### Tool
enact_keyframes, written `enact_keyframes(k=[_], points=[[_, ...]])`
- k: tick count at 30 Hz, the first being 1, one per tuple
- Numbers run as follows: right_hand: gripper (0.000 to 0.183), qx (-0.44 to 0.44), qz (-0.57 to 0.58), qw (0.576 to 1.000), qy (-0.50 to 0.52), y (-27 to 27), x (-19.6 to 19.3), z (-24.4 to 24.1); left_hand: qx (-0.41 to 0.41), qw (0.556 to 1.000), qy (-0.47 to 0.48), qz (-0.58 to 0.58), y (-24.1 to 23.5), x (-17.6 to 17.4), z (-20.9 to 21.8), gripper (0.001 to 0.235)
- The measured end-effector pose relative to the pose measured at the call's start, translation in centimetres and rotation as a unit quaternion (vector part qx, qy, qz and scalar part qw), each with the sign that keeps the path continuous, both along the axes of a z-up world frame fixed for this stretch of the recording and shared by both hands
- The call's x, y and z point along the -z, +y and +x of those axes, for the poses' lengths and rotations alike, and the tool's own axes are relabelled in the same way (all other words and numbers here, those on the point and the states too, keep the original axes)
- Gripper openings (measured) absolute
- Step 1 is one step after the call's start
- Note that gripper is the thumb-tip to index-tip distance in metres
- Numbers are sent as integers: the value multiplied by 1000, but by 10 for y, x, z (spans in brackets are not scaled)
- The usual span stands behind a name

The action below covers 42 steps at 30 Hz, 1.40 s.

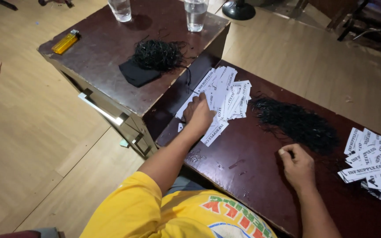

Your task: The person sits at a table and repeatedly picks up small white paper strips and black cables. They insert the paper strips into the ends of the cables and place the finished items into a pile on the right side of the table.

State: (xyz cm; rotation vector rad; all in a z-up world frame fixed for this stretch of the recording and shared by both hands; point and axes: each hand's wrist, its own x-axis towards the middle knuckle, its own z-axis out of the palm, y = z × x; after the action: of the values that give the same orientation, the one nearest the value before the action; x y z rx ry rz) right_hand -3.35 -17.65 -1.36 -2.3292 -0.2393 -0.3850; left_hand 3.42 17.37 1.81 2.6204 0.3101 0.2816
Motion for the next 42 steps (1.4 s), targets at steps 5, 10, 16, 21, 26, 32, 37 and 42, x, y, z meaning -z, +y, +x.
enact_keyframes(k=[5, 10, 16, 21, 26, 32, 37, 42], points=[[2, -47, -50, 996, -53, -2, 20, 7, 36, 987, 157, -14, 18, -34, 24, 99], [2, -46, -37, 996, -61, -3, 19, 8, 54, 980, 194, -11, 23, -19, 46, 107], [3, -44, -61, 996, -39, -2, 18, 8, 52, 995, 79, -23, 19, -28, 18, 76], [3, -54, -65, 996, -40, 1, 11, 6, 11, 998, 57, -16, 11, -13, 27, 69], [4, -47, -55, 997, -32, 3, 6, 1, -14, 995, 94, -9, 10, 5, 53, 70], [4, -44, -48, 997, -35, 2, 9, 4, -14, 987, 104, -121, 12, -15, 35, 52], [4, -42, -36, 998, -37, 4, 8, 3, -4, 982, 84, -171, -1, -61, -7, 49], [2, -65, -85, 990, -90, 13, 17, 7, -19, 952, 30, -304, -19, -62, -13, 30]])
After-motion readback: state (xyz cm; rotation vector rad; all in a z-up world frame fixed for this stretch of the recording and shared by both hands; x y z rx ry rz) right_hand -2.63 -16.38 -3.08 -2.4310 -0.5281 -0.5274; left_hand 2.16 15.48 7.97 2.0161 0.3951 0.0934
